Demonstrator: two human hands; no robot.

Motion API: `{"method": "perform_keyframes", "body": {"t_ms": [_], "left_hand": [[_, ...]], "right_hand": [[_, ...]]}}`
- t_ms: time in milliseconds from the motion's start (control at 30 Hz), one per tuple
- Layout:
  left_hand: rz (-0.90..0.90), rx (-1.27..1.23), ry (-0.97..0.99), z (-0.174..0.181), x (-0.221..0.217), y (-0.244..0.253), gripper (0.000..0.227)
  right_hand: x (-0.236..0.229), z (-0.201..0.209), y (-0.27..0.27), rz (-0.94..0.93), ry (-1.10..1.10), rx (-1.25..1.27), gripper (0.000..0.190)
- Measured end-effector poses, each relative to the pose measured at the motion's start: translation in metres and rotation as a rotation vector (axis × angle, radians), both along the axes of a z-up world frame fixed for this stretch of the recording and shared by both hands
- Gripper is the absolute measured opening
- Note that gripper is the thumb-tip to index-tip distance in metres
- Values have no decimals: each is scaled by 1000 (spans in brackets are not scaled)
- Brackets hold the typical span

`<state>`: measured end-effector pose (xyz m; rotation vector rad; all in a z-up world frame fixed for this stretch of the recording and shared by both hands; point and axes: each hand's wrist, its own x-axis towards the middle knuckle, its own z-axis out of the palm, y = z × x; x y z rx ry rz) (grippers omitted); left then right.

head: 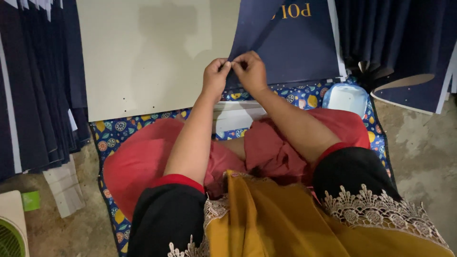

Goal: The person folds a dark blue paper sheet with a gold logo into a pouch shape and smooths the creases. They then apply glue to small white paper strips and attach them to the inside of the pouch to reinforce the edges.

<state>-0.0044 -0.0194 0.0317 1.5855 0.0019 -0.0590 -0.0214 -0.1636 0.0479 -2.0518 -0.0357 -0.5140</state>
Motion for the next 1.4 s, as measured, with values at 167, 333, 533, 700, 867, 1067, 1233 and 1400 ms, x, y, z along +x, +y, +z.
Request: {"method": "perform_keyframes", "body": {"t_ms": [167,333,533,700,867,1067,1233,1400], "left_hand": [[29,164,-43,-2,1,4,11],[68,285,-77,-14,9,14,11],[-36,325,-135,-9,6,15,15],[-141,398,-190,-9,4,17,21],[-249,520,-238,0,-2,22,21],[-287,475,-300,53,-15,-3,30],[-49,361,-254,46,-13,-16,15],[183,-122,38,26,-2,-10,10]], "right_hand": [[2,-7,1,41,42,-14,8],[-2,10,-36,140,585,-524,18],[0,57,-97,178,663,-709,15],[-3,130,-82,185,129,-468,30],[11,102,-101,154,69,-655,20],[5,111,-79,203,62,-697,14],[-4,111,-49,281,-169,-552,22],[-10,99,-25,246,-19,-201,52]]}}
